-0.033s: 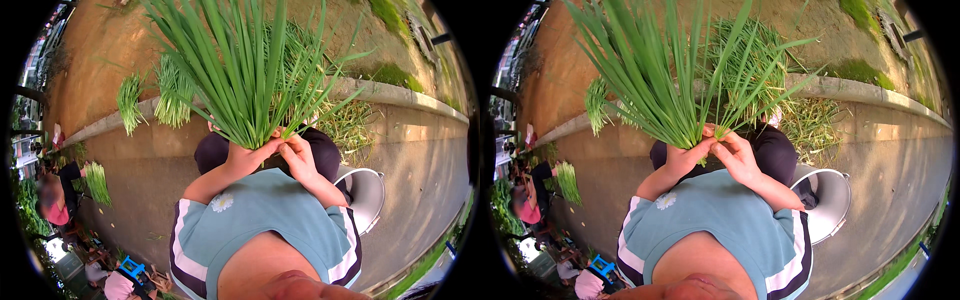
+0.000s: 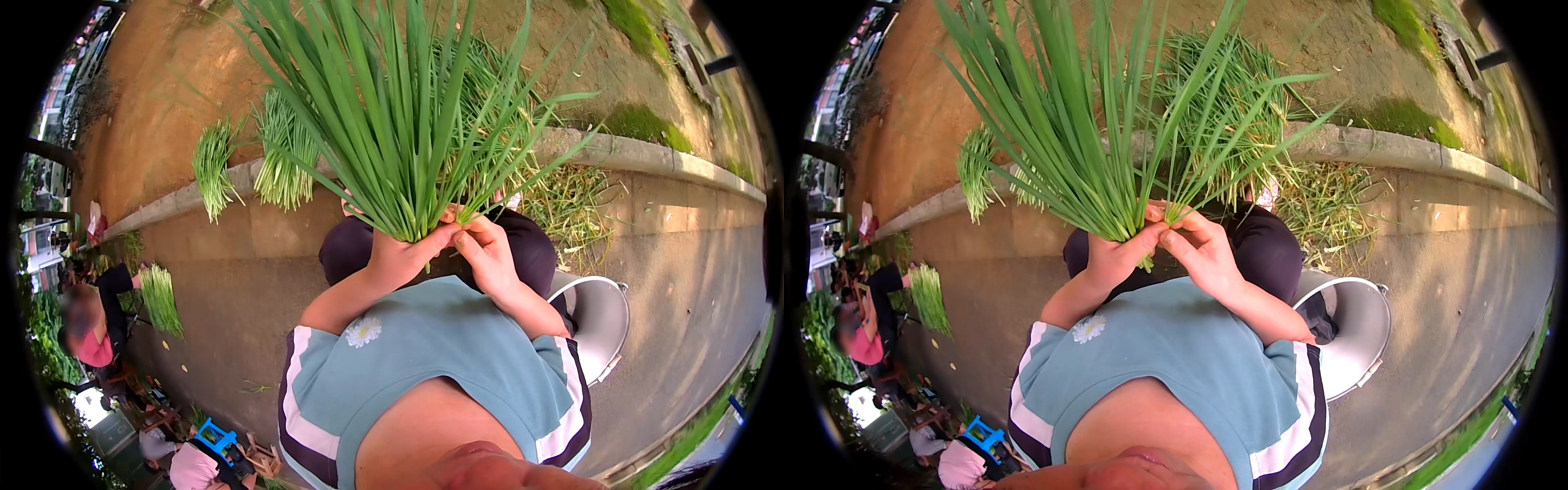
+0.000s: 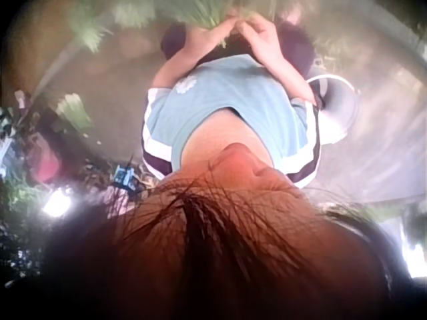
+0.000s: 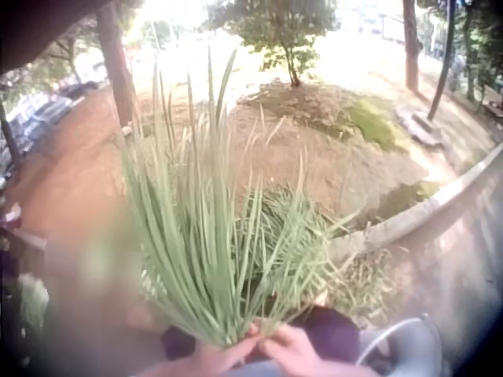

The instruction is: The person sits on the ground and trims the root ends of green onions by hand. They repeatedly pull out individual stalks from a bundle, snap off the root tips, and place the trimmed stalks into a separate pile.

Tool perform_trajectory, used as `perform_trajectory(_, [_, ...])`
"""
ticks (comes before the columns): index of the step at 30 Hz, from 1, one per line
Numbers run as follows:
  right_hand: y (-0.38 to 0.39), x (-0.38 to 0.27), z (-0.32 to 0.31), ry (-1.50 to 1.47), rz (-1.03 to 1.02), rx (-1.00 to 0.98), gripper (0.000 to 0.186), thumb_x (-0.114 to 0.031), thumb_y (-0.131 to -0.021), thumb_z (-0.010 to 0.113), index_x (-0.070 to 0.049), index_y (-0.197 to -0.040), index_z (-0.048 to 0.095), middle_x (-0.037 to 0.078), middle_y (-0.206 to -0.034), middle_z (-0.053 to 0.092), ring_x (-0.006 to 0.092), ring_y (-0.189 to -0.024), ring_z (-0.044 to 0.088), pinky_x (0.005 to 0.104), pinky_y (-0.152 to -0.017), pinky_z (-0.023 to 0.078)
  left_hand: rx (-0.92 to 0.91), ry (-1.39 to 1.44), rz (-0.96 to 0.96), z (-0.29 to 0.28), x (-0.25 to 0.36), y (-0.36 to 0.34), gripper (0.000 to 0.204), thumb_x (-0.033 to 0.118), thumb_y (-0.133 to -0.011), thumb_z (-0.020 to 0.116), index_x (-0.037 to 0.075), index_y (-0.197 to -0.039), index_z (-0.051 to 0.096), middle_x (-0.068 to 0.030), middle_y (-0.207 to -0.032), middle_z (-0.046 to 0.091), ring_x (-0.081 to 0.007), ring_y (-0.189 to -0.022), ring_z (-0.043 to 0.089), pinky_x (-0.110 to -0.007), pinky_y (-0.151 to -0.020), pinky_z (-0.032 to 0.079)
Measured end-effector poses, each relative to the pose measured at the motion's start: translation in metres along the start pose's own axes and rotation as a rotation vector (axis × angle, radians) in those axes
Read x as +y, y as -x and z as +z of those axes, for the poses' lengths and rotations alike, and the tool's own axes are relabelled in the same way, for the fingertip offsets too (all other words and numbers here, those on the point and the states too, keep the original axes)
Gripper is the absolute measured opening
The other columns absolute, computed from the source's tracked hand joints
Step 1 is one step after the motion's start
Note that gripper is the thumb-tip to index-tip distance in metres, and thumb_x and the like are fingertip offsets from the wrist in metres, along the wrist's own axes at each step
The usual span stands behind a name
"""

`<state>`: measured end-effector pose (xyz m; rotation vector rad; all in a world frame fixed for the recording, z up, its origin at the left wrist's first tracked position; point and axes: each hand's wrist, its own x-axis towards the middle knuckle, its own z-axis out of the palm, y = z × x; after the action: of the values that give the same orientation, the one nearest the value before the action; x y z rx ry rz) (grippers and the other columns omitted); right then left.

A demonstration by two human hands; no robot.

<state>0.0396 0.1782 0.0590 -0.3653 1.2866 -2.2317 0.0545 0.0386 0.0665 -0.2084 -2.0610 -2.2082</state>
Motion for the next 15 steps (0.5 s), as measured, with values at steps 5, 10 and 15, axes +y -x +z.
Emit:
perform_trajectory(5, [-0.006, 0.008, 0.009, -0.202, 0.021, 0.117, 0.031, -0.009, -0.083, 0.044, 0.003, -0.112, 0.044, 0.009, -0.114, 0.044, 0.0150, -0.098, 0.046, 0.0287, -0.087, 0.035, 0.015, 0.067, -0.175, -0.007, 0.003, 0.004, 0.010, 0.002, -0.075, 0.055, -0.002, -0.084, 0.051, -0.0114, -0.086, 0.057, -0.0081, -0.054, 0.050, -0.019, -0.042, 0.039])
perform_trajectory(10, [-0.004, 0.004, 0.003, -0.207, 0.106, 0.146, 0.031, -0.010, -0.084, 0.043, 0.002, -0.113, 0.043, 0.009, -0.105, 0.052, 0.0157, -0.095, 0.050, 0.0272, -0.082, 0.039, 0.064, 0.136, -0.186, -0.001, -0.005, 0.007, 0.008, 0.006, -0.077, 0.053, -0.002, -0.080, 0.051, -0.0093, -0.077, 0.058, -0.0070, -0.048, 0.047, -0.018, -0.039, 0.036])
perform_trajectory(15, [-0.004, -0.004, -0.005, -0.072, -0.143, 0.230, 0.024, -0.017, -0.087, 0.038, 0.002, -0.098, 0.048, 0.010, -0.075, 0.057, 0.0155, -0.075, 0.055, 0.0278, -0.074, 0.042, 0.142, 0.196, -0.225, -0.012, -0.005, 0.003, 0.010, 0.010, -0.080, 0.050, 0.000, -0.079, 0.049, -0.0103, -0.075, 0.053, -0.0056, -0.045, 0.042, -0.018, -0.040, 0.034])
